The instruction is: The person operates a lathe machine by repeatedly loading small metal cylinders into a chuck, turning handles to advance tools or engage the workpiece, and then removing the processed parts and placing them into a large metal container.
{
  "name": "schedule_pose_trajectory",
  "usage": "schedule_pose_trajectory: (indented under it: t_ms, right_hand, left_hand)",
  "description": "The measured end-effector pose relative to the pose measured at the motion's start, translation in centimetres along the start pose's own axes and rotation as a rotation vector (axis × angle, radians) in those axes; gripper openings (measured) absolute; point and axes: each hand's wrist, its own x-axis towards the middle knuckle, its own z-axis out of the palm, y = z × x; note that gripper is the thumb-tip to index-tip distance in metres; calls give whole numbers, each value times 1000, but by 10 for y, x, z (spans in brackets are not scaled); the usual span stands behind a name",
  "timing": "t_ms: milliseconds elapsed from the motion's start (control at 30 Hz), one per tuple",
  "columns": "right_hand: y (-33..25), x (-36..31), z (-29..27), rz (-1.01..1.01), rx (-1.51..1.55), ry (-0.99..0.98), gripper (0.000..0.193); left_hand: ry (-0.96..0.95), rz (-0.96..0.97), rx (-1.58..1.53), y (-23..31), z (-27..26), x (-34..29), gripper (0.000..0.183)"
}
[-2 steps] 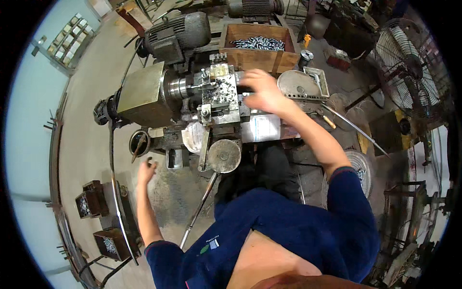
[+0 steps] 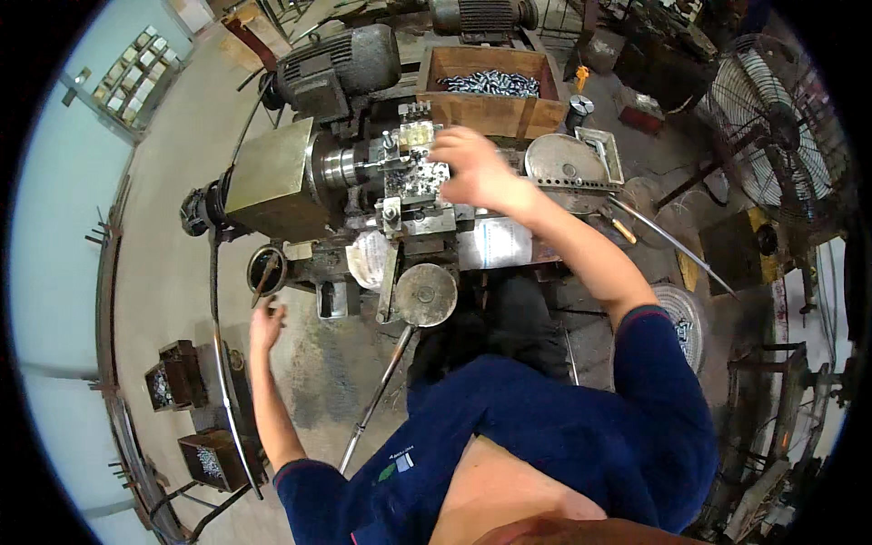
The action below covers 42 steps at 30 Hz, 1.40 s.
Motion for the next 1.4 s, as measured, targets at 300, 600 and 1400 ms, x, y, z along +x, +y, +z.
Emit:
schedule_pose_trajectory:
  t_ms: [300,600,1400]
  right_hand:
    - [-21,101,124,28,-346,-569,22]
    - [-23,95,99,59,-414,-517,23]
    - [-24,-284,-51,1064,-99,24,32]
  left_hand:
    - [522,-498,382,-85,-119,-140,54]
    - [495,-318,353,47,-28,-154,40]
    - [-46,-384,-662,2,-47,-108,45]
